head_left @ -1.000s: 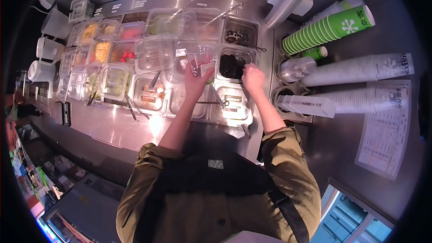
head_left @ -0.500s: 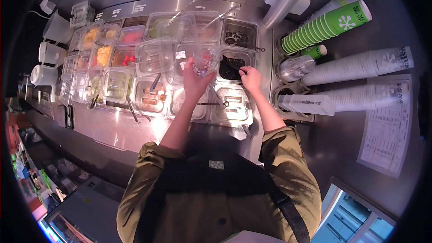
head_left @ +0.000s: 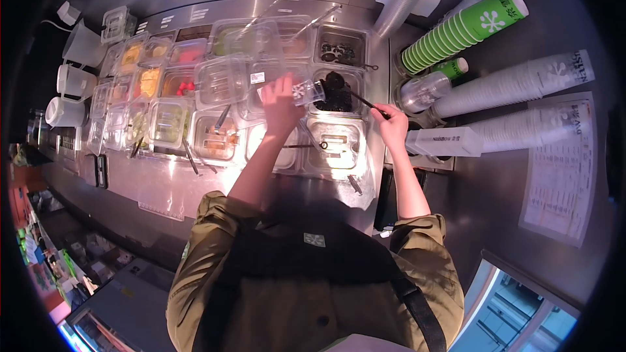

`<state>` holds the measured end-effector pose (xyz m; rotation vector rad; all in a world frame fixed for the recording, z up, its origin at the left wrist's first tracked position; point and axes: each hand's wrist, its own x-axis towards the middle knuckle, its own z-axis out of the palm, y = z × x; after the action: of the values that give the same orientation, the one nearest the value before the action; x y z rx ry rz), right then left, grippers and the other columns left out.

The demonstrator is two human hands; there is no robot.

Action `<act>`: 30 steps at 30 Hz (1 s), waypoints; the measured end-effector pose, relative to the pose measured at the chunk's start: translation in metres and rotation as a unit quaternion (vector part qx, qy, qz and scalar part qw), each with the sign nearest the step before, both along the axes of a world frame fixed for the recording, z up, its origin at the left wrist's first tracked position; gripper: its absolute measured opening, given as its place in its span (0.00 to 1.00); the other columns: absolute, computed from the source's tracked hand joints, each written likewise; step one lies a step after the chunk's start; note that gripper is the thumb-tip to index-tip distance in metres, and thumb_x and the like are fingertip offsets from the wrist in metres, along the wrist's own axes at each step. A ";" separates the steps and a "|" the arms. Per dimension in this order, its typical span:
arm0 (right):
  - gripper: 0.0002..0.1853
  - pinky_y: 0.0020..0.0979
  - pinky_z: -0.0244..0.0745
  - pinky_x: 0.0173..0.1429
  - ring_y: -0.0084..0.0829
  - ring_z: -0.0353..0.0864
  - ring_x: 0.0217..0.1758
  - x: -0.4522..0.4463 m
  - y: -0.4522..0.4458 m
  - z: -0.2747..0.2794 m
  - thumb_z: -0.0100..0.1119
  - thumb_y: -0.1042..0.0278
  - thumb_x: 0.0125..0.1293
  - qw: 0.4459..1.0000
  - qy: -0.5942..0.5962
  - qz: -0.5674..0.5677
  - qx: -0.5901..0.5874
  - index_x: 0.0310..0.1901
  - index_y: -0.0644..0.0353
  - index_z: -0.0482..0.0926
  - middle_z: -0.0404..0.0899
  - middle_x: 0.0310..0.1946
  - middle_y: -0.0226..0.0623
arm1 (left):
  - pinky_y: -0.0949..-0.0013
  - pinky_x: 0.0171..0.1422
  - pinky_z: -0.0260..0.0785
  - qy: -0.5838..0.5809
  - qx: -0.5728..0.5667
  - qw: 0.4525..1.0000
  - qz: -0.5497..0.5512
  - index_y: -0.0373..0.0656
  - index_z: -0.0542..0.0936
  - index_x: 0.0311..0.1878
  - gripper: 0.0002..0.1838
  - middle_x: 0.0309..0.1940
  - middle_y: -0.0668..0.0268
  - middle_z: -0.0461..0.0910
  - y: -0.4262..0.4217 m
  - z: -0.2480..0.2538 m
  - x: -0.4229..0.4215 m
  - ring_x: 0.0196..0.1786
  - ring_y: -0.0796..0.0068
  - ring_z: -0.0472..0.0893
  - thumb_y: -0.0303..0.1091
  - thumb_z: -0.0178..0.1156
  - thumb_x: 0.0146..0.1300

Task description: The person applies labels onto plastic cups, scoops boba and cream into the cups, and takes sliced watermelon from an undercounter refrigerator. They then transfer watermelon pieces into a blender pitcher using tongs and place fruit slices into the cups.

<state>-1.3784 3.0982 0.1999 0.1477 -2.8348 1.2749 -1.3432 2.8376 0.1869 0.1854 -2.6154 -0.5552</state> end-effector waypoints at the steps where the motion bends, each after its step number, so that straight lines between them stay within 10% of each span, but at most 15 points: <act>1: 0.08 0.30 0.71 0.35 0.36 0.78 0.30 0.008 -0.007 0.018 0.63 0.69 0.52 0.999 0.045 0.017 0.013 0.35 0.55 0.83 0.78 0.27 0.33 | 0.59 0.54 0.63 -0.017 0.032 0.999 -0.016 0.40 0.69 0.54 0.40 0.44 0.58 0.73 0.009 0.002 -0.001 0.46 0.54 0.72 0.30 0.71 0.30; 7: 0.04 0.33 0.72 0.33 0.34 0.77 0.30 0.016 -0.017 0.046 0.60 0.70 0.51 0.955 0.258 0.060 0.130 0.30 0.56 0.81 0.77 0.27 0.32 | 0.58 0.49 0.65 -0.014 0.104 0.994 -0.028 0.39 0.68 0.52 0.37 0.40 0.57 0.73 0.029 -0.002 -0.005 0.42 0.54 0.73 0.26 0.67 0.30; 14: 0.06 0.37 0.74 0.37 0.40 0.80 0.32 -0.030 -0.038 -0.037 0.57 0.69 0.48 0.934 0.060 0.077 0.342 0.29 0.56 0.82 0.79 0.27 0.39 | 0.56 0.55 0.62 0.026 0.118 0.993 0.006 0.39 0.67 0.53 0.37 0.45 0.55 0.73 0.004 0.013 0.003 0.48 0.54 0.72 0.26 0.67 0.32; 30: 0.07 0.35 0.75 0.41 0.37 0.82 0.34 -0.039 -0.045 -0.080 0.57 0.66 0.46 0.981 -0.178 0.011 0.071 0.26 0.53 0.84 0.82 0.27 0.41 | 0.50 0.65 0.54 -0.008 0.114 0.993 0.041 0.41 0.65 0.57 0.42 0.48 0.56 0.73 -0.001 0.006 0.009 0.54 0.56 0.71 0.31 0.69 0.32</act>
<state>-1.4171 3.0529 0.1198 -0.0546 -3.2350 1.2081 -1.3339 2.8367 0.1932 0.3698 -2.5411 -0.8256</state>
